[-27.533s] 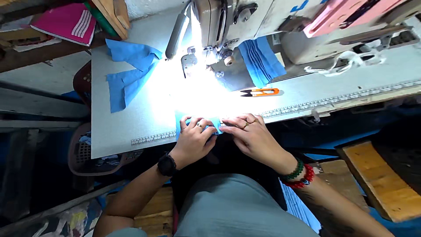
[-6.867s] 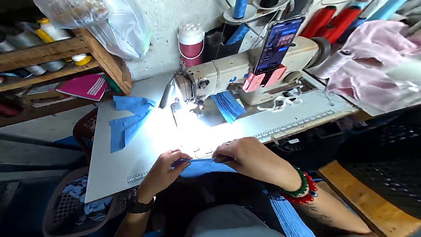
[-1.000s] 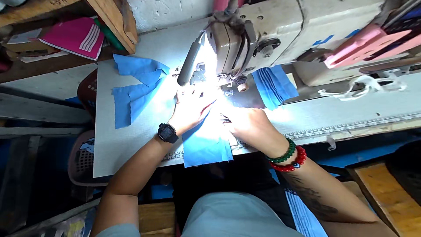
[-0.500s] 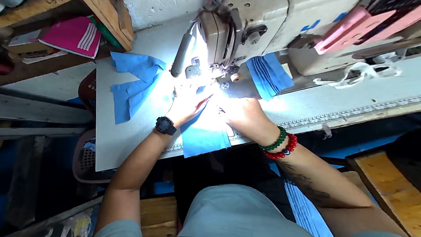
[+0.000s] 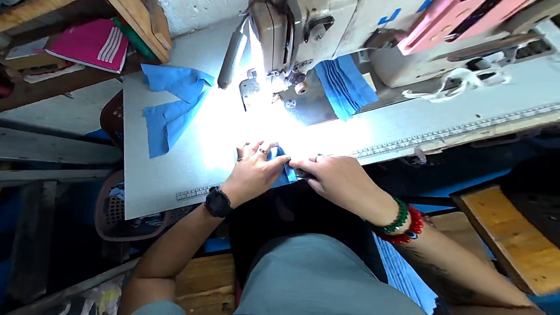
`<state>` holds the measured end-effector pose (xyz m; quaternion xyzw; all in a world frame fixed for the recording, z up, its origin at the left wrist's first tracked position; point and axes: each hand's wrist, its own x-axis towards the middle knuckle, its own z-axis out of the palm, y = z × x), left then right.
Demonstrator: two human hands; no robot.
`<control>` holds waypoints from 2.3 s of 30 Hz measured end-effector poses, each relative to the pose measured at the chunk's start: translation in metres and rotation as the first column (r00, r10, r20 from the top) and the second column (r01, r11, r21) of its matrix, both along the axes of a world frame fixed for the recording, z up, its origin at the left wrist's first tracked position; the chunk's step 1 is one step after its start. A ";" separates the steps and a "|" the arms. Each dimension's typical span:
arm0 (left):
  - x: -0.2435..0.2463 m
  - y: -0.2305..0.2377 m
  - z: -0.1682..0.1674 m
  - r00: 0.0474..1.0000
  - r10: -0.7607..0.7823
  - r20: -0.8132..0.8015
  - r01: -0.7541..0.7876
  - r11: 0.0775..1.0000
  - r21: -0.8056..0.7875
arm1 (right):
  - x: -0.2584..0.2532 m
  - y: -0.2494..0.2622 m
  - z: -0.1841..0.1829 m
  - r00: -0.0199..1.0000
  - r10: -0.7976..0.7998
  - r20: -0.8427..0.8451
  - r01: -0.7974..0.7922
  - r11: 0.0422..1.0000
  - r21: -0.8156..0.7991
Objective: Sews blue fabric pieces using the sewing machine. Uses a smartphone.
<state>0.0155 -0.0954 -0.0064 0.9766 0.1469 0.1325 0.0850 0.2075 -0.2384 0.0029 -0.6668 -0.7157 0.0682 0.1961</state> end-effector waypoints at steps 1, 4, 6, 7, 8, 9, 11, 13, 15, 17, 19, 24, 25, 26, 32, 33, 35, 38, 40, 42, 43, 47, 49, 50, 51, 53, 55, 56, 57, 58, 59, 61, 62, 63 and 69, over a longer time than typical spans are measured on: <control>-0.002 -0.006 -0.001 1.000 0.011 0.006 -0.011 1.000 -0.013 | 0.000 -0.004 -0.002 1.000 0.002 -0.019 -0.002 1.000 -0.004; -0.006 -0.019 -0.005 0.999 0.029 0.041 -0.027 0.999 -0.041 | 0.001 -0.012 -0.011 0.996 0.019 -0.090 -0.016 0.999 0.035; -0.007 -0.025 -0.007 0.996 0.032 0.079 -0.027 0.997 -0.067 | 0.004 -0.016 -0.018 0.991 0.048 -0.123 -0.037 0.995 0.092; -0.008 -0.028 -0.008 0.995 0.036 0.093 -0.029 0.997 -0.078 | 0.005 -0.018 -0.021 0.989 0.062 -0.131 -0.046 0.992 0.119; -0.009 -0.030 -0.009 0.993 0.039 0.111 -0.029 0.996 -0.089 | 0.006 -0.019 -0.023 0.989 0.073 -0.129 -0.054 0.989 0.138; -0.010 -0.031 -0.010 0.991 0.041 0.130 -0.029 0.995 -0.094 | 0.005 -0.020 -0.026 0.990 0.078 -0.121 -0.058 0.986 0.157; -0.012 -0.034 -0.012 0.986 0.046 0.162 -0.030 0.994 -0.101 | 0.003 -0.021 -0.030 0.991 0.075 -0.108 -0.052 0.978 0.200; -0.012 -0.037 -0.014 0.984 0.047 0.173 -0.031 0.995 -0.097 | 0.001 -0.020 -0.034 0.992 0.063 -0.107 -0.036 0.970 0.239; -0.012 -0.039 -0.015 0.983 0.043 0.180 -0.029 0.996 -0.083 | -0.001 -0.020 -0.040 0.992 0.051 -0.119 -0.017 0.963 0.268; -0.011 -0.040 -0.017 0.978 0.035 0.205 -0.023 0.998 -0.064 | -0.001 -0.020 -0.043 0.989 0.044 -0.139 -0.003 0.959 0.284; -0.011 -0.040 -0.018 0.973 0.026 0.229 -0.013 0.998 -0.058 | -0.002 -0.021 -0.046 0.988 0.038 -0.152 0.010 0.954 0.301; -0.011 -0.039 -0.018 0.971 0.003 0.240 0.010 0.998 -0.054 | -0.005 -0.022 -0.051 0.982 0.010 -0.187 0.051 0.947 0.318; -0.012 -0.038 -0.018 0.969 0.000 0.245 0.017 0.997 -0.071 | -0.005 -0.022 -0.051 0.981 0.006 -0.192 0.056 0.946 0.319; -0.013 -0.037 -0.018 0.968 0.001 0.250 0.023 0.995 -0.095 | -0.006 -0.022 -0.052 0.981 0.000 -0.193 0.063 0.945 0.321; -0.015 -0.033 -0.018 0.976 0.007 0.220 0.028 0.988 -0.155 | -0.007 -0.023 -0.053 0.983 -0.026 -0.180 0.082 0.948 0.307; -0.015 -0.034 -0.018 0.976 0.006 0.217 0.025 0.990 -0.142 | -0.007 -0.023 -0.053 0.984 -0.025 -0.175 0.079 0.948 0.307; -0.013 -0.034 -0.016 0.978 0.000 0.210 0.024 0.994 -0.111 | -0.007 -0.022 -0.053 0.984 -0.022 -0.175 0.076 0.948 0.309; -0.012 -0.035 -0.016 0.980 -0.004 0.201 0.016 0.998 -0.058 | -0.008 -0.022 -0.053 0.984 -0.020 -0.179 0.076 0.947 0.313; -0.012 -0.035 -0.016 0.978 -0.007 0.210 0.019 0.998 -0.059 | -0.008 -0.022 -0.052 0.983 -0.024 -0.182 0.080 0.948 0.308; -0.012 -0.034 -0.015 0.974 0.009 0.226 0.021 0.992 -0.127 | -0.009 -0.021 -0.053 0.980 -0.028 -0.197 0.089 0.947 0.309; -0.012 -0.032 -0.013 0.973 0.033 0.230 0.013 0.981 -0.193 | -0.009 -0.021 -0.053 0.979 -0.032 -0.200 0.094 0.946 0.310; -0.002 -0.019 0.005 0.962 0.245 0.118 -0.204 0.937 -0.284 | -0.008 -0.021 -0.053 0.981 -0.039 -0.191 0.096 0.950 0.298; 0.008 -0.014 0.007 0.938 0.338 0.071 -0.314 0.920 -0.236 | -0.010 -0.021 -0.052 0.981 -0.044 -0.189 0.100 0.951 0.294; 0.013 -0.013 0.005 0.927 0.370 0.066 -0.352 0.916 -0.194 | -0.010 -0.021 -0.052 0.981 -0.049 -0.187 0.103 0.951 0.292; 0.017 -0.014 0.002 0.915 0.399 0.065 -0.386 0.910 -0.148 | -0.010 -0.021 -0.051 0.982 -0.051 -0.184 0.104 0.950 0.293; 0.026 -0.019 0.001 0.897 0.438 0.054 -0.432 0.897 -0.099 | -0.010 -0.020 -0.051 0.982 -0.053 -0.182 0.107 0.949 0.297; 0.031 -0.024 0.003 0.887 0.460 0.029 -0.457 0.886 -0.073 | -0.010 -0.020 -0.050 0.982 -0.052 -0.180 0.106 0.947 0.303; 0.033 -0.026 0.004 0.885 0.466 0.016 -0.464 0.883 -0.068 | -0.011 -0.020 -0.050 0.982 -0.053 -0.180 0.106 0.947 0.303; 0.034 -0.027 0.005 0.882 0.471 -0.005 -0.470 0.879 -0.074 | -0.011 -0.020 -0.050 0.982 -0.052 -0.181 0.105 0.948 0.301; 0.034 -0.028 0.006 0.879 0.476 -0.021 -0.476 0.875 -0.090 | -0.011 -0.020 -0.050 0.982 -0.049 -0.182 0.103 0.949 0.299; 0.033 -0.027 0.005 0.878 0.478 -0.022 -0.477 0.872 -0.110 | -0.011 -0.020 -0.050 0.982 -0.050 -0.183 0.103 0.950 0.295; 0.030 -0.026 0.004 0.873 0.488 0.011 -0.479 0.862 -0.165 | -0.011 -0.020 -0.049 0.981 -0.045 -0.188 0.098 0.953 0.287; 0.027 -0.024 0.003 0.868 0.497 0.021 -0.485 0.855 -0.185 | -0.011 -0.020 -0.048 0.981 -0.043 -0.191 0.097 0.954 0.284; 0.024 -0.022 0.002 0.864 0.503 0.030 -0.489 0.851 -0.190 | -0.011 -0.020 -0.048 0.981 -0.042 -0.190 0.096 0.954 0.284; 0.008 -0.022 -0.004 0.969 0.213 0.126 -0.194 0.970 -0.149 | -0.009 -0.021 -0.049 0.985 -0.017 -0.172 0.065 0.959 0.277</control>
